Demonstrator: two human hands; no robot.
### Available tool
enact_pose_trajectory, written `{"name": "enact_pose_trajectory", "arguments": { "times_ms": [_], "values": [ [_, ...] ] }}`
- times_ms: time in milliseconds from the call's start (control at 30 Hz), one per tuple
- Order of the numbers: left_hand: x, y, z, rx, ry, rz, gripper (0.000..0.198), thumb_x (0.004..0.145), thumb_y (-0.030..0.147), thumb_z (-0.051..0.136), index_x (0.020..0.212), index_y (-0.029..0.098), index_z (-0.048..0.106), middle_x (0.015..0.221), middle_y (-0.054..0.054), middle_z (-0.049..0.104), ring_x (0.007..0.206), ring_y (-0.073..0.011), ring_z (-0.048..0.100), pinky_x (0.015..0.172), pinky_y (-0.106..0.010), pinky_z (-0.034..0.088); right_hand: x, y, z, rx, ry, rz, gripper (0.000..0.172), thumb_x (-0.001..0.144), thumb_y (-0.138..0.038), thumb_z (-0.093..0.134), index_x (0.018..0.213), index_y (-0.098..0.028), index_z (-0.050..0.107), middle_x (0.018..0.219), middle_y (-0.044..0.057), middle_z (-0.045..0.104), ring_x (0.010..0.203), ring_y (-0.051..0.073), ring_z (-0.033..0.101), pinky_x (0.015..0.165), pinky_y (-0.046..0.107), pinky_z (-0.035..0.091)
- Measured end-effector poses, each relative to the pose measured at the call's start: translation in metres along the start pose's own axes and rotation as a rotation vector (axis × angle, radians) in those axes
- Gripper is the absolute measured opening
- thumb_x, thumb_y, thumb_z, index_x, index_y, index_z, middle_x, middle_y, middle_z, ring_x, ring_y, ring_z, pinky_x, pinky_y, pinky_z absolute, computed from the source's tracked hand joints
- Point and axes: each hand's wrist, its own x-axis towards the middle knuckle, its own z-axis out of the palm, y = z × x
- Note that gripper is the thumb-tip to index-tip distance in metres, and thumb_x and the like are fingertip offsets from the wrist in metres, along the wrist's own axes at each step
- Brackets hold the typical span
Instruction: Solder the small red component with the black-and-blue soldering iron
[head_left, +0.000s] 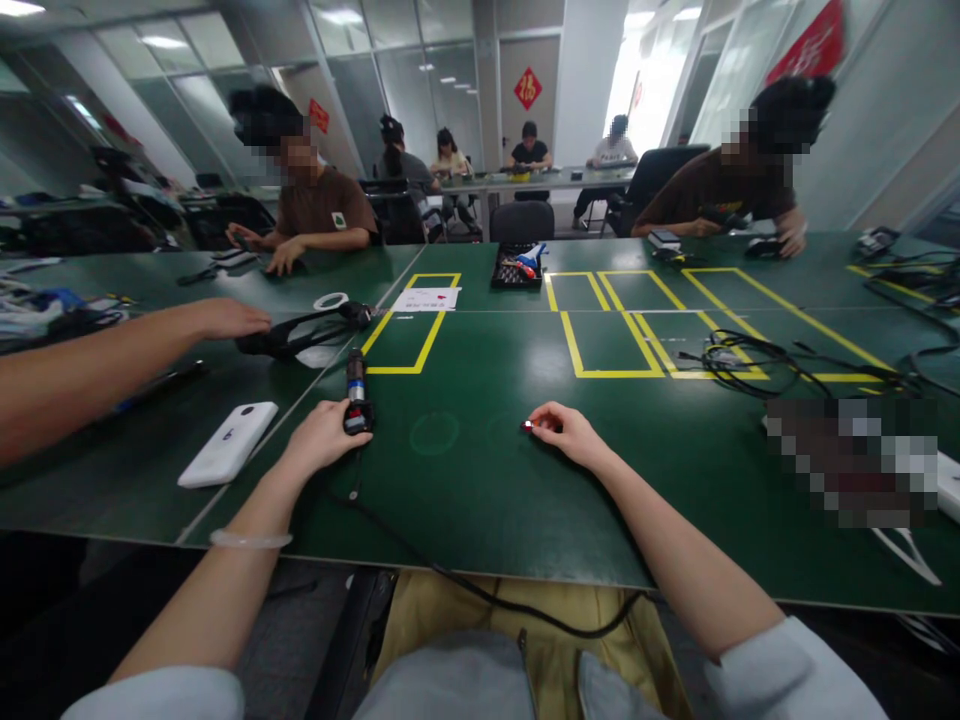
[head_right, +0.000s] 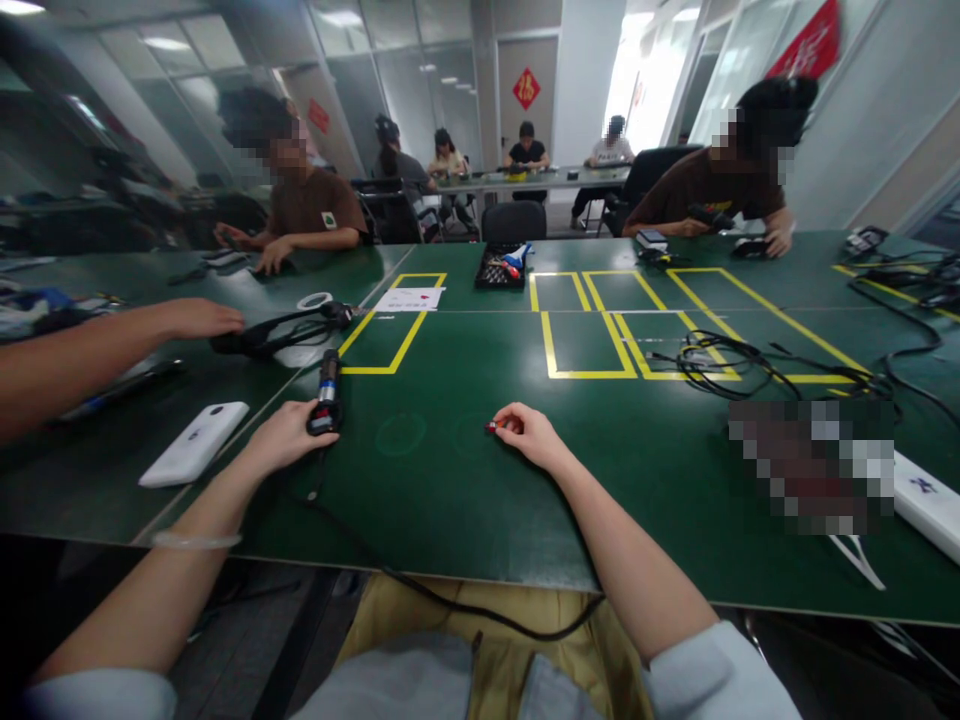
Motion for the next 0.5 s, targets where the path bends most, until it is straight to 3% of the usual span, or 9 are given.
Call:
{"name": "enact_pose_trajectory", "arguments": {
  "times_ms": [233,333,500],
  "values": [
    [-0.019,0.122,0.009,-0.037,0.007,0.205,0.069,0.073,0.055,0.059,0.129,0.018,0.046,0.122,-0.013,0.053,0.11,-0.028,0.054,0.089,-0.035,0.046,0.0,-0.001,0.0,0.077,0.022,-0.025,0.022,0.077,-0.027,0.061,0.097,-0.017,0.058,0.071,-0.002,0.055,0.06,0.011,0.048,0.058,0.023,0.041],
    [-0.025,0.173,0.013,-0.088,0.016,0.28,0.066,0.074,0.053,0.061,0.128,0.019,0.046,0.121,-0.012,0.052,0.109,-0.0276,0.053,0.087,-0.035,0.046,0.0,-0.001,0.0,0.033,0.043,-0.064,0.014,0.079,-0.026,0.059,0.091,-0.018,0.059,0.069,-0.002,0.053,0.06,0.011,0.047,0.059,0.023,0.04],
    [-0.031,0.229,0.023,-0.138,0.008,0.403,0.066,0.073,0.051,0.065,0.128,0.022,0.044,0.119,-0.011,0.052,0.11,-0.0268,0.052,0.085,-0.035,0.046,0.0,0.004,0.0,-0.048,0.107,-0.122,0.008,0.082,-0.023,0.056,0.087,-0.019,0.059,0.081,0.001,0.058,0.065,0.012,0.049,0.064,0.025,0.041]
  ]
}}
